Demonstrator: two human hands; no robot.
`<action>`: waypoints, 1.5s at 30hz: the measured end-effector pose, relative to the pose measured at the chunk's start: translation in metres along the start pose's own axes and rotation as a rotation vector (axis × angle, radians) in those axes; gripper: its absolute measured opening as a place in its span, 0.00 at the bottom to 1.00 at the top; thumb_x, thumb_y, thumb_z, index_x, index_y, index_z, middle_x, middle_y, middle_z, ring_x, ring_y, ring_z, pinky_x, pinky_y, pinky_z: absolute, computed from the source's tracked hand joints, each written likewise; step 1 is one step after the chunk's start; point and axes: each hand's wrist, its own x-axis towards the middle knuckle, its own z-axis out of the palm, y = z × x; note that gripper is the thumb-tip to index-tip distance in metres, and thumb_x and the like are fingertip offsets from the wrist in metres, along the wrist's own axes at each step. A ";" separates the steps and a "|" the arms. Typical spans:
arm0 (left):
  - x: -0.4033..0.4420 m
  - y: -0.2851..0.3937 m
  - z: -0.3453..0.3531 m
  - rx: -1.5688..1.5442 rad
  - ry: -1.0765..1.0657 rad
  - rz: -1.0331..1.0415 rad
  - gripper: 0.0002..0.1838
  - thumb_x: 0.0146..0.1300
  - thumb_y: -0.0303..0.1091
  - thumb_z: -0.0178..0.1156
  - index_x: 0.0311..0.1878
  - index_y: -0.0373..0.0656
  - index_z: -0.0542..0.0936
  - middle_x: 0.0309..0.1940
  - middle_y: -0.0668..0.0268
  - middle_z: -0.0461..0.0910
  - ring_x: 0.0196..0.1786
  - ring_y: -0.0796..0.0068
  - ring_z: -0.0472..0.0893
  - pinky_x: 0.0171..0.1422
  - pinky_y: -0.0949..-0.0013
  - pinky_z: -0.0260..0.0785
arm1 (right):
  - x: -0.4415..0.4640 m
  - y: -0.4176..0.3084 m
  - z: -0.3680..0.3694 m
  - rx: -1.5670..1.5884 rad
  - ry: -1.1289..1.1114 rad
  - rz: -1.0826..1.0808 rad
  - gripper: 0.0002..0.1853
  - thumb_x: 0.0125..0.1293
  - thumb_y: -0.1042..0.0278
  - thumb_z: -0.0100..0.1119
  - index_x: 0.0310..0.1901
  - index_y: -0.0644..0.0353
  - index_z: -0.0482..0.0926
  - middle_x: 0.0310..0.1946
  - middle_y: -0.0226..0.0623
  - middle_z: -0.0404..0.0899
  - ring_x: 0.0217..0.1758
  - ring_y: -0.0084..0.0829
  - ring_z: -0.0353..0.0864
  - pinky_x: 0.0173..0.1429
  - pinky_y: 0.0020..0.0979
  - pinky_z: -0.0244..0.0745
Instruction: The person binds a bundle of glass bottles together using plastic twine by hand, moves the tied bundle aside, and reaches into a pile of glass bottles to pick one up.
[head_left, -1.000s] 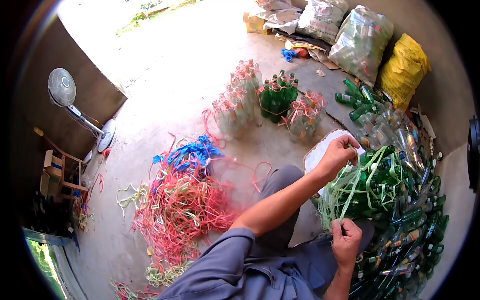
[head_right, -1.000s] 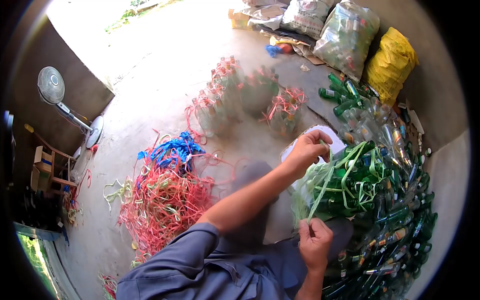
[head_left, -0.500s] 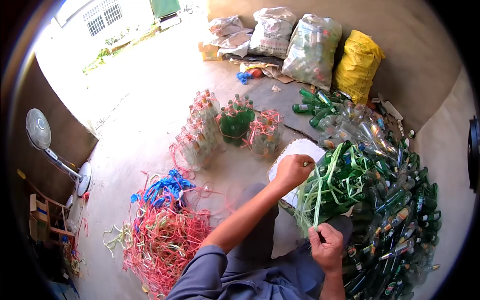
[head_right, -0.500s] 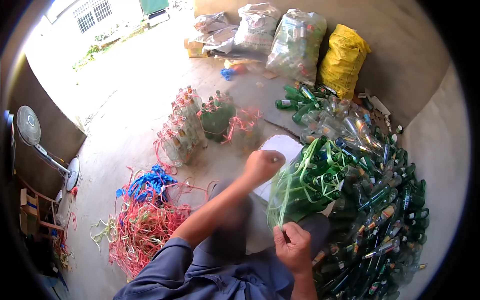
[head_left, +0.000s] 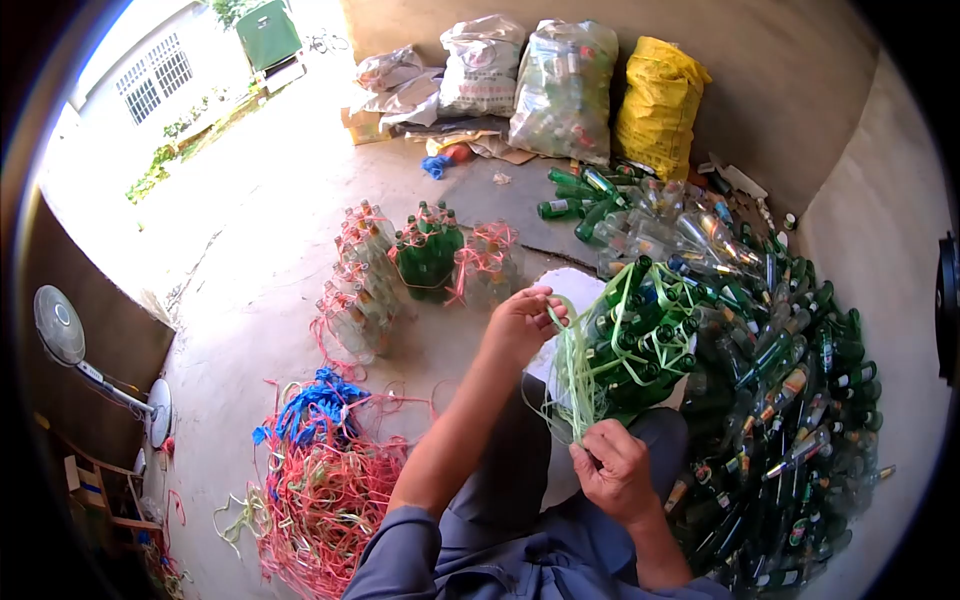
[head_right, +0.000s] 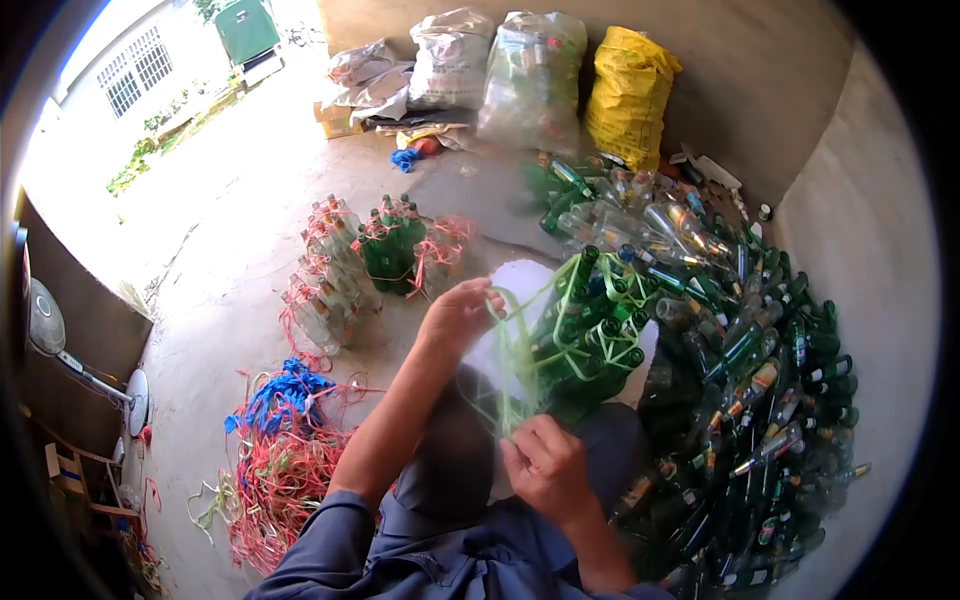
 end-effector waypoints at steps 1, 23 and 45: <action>0.003 -0.001 -0.003 -0.067 -0.002 -0.018 0.11 0.65 0.24 0.55 0.50 0.36 0.75 0.39 0.54 0.81 0.42 0.59 0.83 0.53 0.54 0.80 | 0.001 -0.001 -0.001 0.000 0.026 -0.026 0.06 0.55 0.76 0.69 0.30 0.61 0.79 0.36 0.39 0.79 0.29 0.41 0.80 0.34 0.39 0.76; 0.027 -0.029 -0.002 0.107 0.078 -0.162 0.08 0.71 0.25 0.55 0.50 0.46 0.76 0.23 0.72 0.68 0.20 0.83 0.59 0.22 0.77 0.48 | 0.031 0.009 0.029 0.686 -0.079 -0.013 0.11 0.71 0.70 0.61 0.31 0.63 0.75 0.24 0.36 0.71 0.28 0.35 0.72 0.35 0.33 0.68; 0.041 -0.021 -0.034 0.248 0.264 0.021 0.05 0.65 0.26 0.58 0.41 0.46 0.81 0.19 0.77 0.65 0.18 0.82 0.62 0.21 0.74 0.53 | -0.023 0.007 0.007 0.405 0.229 0.166 0.08 0.70 0.79 0.59 0.30 0.67 0.74 0.56 0.47 0.76 0.47 0.29 0.79 0.51 0.29 0.76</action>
